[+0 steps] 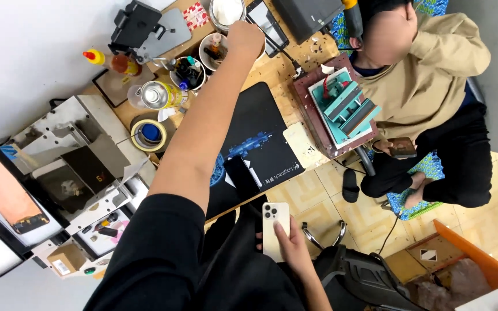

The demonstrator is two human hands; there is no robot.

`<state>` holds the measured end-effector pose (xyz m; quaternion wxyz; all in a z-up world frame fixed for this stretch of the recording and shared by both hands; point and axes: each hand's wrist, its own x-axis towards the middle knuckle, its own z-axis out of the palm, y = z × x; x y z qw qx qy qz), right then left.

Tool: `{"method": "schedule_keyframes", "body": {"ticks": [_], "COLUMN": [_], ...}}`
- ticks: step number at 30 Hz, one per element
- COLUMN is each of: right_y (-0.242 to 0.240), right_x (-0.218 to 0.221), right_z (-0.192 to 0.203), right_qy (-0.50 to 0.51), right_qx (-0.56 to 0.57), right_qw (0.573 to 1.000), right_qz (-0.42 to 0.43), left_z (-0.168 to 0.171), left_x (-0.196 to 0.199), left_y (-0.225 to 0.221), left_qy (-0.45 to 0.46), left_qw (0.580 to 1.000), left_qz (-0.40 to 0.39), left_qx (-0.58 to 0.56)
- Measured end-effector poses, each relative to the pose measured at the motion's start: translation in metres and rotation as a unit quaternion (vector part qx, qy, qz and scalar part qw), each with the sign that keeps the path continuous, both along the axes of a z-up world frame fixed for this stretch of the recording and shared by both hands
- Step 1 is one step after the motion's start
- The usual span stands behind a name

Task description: Applying rubber bands and labels to a smartphone to secure the screen during repair and checking functionality.

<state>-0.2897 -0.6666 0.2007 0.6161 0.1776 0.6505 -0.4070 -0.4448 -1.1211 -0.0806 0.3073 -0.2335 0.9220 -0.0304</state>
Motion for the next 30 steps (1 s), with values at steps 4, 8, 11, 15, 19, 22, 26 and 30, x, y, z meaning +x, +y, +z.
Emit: {"method": "schedule_keyframes", "body": {"ticks": [4, 8, 11, 15, 19, 22, 26, 30], "right_y": [-0.005, -0.010, -0.009, -0.007, -0.006, -0.001, 0.002, 0.001], "right_x": [-0.002, -0.001, 0.002, 0.004, 0.007, 0.013, 0.013, 0.008], "right_z": [-0.007, -0.011, -0.017, -0.028, -0.029, -0.036, -0.037, -0.033], "right_qy": [-0.016, -0.020, -0.033, -0.040, -0.062, -0.067, -0.073, -0.063], "right_qx": [-0.011, -0.028, -0.034, -0.060, -0.054, -0.039, -0.039, -0.036], "right_qw": [1.000, 0.999, 0.999, 0.997, 0.997, 0.997, 0.997, 0.997], "right_qz": [0.002, 0.012, 0.002, 0.027, 0.011, 0.014, 0.000, -0.004], "left_z": [0.010, 0.024, 0.042, 0.054, 0.089, 0.084, 0.081, 0.096], "left_x": [0.008, 0.013, 0.020, 0.029, 0.032, 0.035, 0.034, 0.037], "left_y": [0.001, -0.007, -0.013, -0.020, -0.021, -0.019, -0.015, -0.013], "left_qy": [0.012, 0.089, 0.108, 0.097, 0.085, 0.104, 0.149, 0.197], "left_qw": [0.999, 0.996, 0.994, 0.995, 0.992, 0.988, 0.985, 0.980], "left_qz": [-0.032, -0.020, -0.021, -0.017, 0.037, 0.049, 0.001, -0.032], "left_qx": [0.008, 0.007, -0.006, 0.012, 0.087, 0.103, 0.082, 0.022]}}
